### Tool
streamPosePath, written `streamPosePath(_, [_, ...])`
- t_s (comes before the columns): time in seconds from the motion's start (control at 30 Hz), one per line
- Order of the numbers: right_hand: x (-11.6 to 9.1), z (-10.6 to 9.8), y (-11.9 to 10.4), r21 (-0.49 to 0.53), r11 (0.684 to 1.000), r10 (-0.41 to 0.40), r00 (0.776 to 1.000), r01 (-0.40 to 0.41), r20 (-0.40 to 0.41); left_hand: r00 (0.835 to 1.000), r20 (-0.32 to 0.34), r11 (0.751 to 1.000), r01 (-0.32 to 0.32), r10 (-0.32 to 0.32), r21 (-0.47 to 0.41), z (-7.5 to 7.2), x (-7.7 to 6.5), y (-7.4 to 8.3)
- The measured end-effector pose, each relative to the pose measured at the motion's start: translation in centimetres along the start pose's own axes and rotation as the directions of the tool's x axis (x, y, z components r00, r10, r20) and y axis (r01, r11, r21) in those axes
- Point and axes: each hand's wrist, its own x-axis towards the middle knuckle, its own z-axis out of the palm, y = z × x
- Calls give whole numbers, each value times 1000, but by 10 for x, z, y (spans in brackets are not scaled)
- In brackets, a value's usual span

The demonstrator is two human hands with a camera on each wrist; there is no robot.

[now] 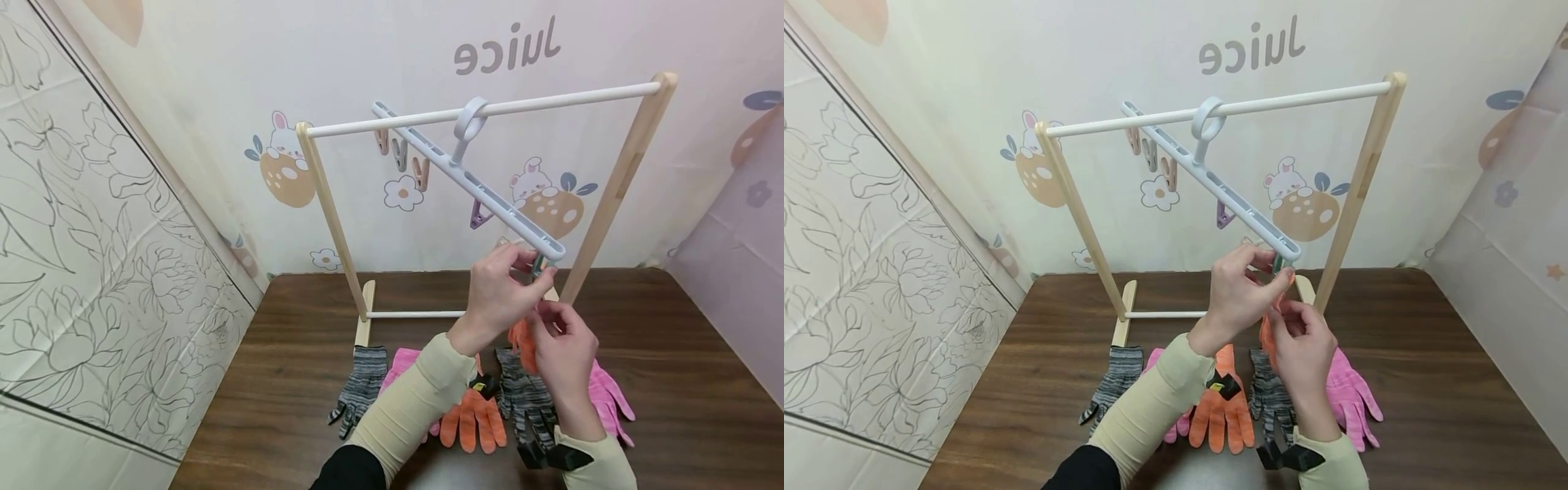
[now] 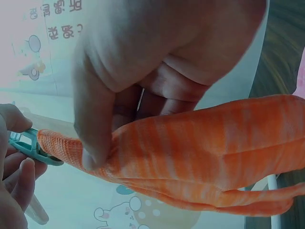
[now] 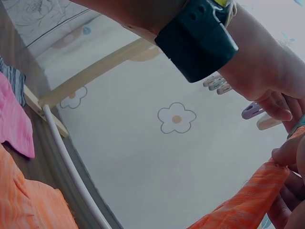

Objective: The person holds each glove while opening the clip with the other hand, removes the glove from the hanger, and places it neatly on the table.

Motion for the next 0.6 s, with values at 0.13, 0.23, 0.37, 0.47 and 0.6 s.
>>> streamPosePath(0.13, [-1,-1,2,2,1000,1,1000,-1,2,1000,-2,1000,2,-2,-15,0,0,0])
streamPosePath(0.23, [-2,-2,2,-18,1000,0,1000,0,1,1000,-2,1000,7,-8,-20,1,-1,0])
streamPosePath(0.37, [-3,-4,4,-33,999,-1,1000,1,10,1000,-7,1000,9,-9,-17,2,-1,0])
streamPosePath(0.47, [-3,-6,7,-50,999,-9,1000,10,22,1000,-9,1000,6,-6,-14,2,-1,0])
streamPosePath(0.6, [-2,-9,10,-84,996,-26,999,30,48,1000,-14,1000,1,-1,-7,2,-1,-1])
